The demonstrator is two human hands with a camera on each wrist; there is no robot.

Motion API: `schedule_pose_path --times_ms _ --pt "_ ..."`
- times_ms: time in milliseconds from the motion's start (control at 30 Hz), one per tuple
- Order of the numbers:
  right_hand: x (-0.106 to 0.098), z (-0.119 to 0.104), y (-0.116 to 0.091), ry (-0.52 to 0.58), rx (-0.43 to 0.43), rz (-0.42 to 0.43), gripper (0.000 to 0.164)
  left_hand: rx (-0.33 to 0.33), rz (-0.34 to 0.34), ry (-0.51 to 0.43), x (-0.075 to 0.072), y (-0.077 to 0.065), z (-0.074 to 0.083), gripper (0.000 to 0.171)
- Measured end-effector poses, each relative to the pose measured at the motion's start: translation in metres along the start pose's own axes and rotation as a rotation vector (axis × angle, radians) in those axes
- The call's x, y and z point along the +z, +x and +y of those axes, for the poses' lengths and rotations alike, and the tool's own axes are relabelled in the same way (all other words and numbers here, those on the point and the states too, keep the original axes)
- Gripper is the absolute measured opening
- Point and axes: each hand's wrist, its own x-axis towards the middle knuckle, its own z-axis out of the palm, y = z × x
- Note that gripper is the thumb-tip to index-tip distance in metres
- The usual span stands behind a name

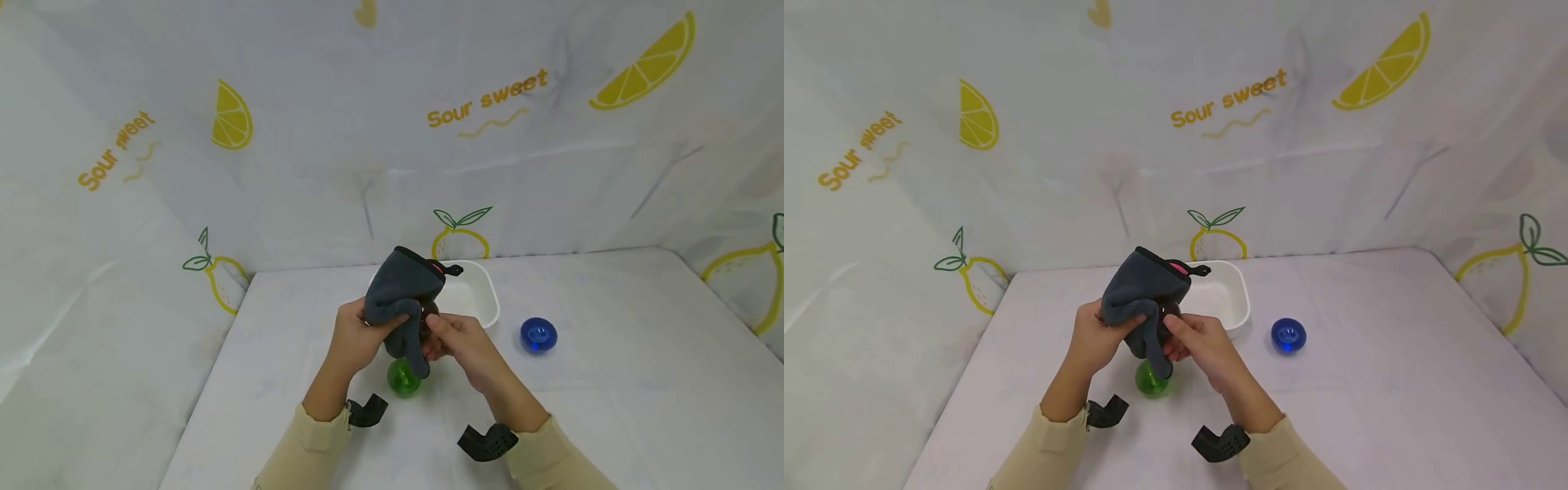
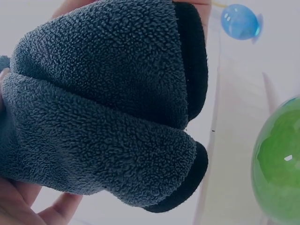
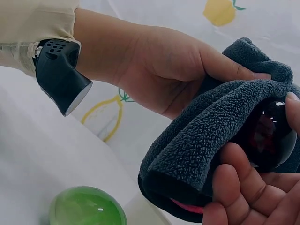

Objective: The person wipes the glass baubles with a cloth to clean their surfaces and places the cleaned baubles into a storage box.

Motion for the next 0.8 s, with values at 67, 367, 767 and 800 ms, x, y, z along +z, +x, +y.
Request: schedule_pose_path --times_ms 67,367,767,800 --pt "0.0004 -0.0012 0.0004 -0.017 -0.010 0.014 0.039 -0.012 0.005 0.004 -0.0006 0.0004 0.0000 0.021" --pt "0.0011 -0.0018 0.0003 -0.050 0.039 0.053 0.041 -0.004 -0.023 -0.011 -0.0002 0.0013 -0.0001 0.021" --pt "0.0004 0.0005 -0.0013 0.133 0.112 -0.200 0.054 0.054 -0.076 -0.061 -0.0014 -0.0005 0.0026 0.025" --pt "-0.0004 0.0012 -0.0014 0.149 0.096 -0.217 0.052 0.054 -0.076 -0.066 -0.0018 -0.0005 0.0026 0.026"
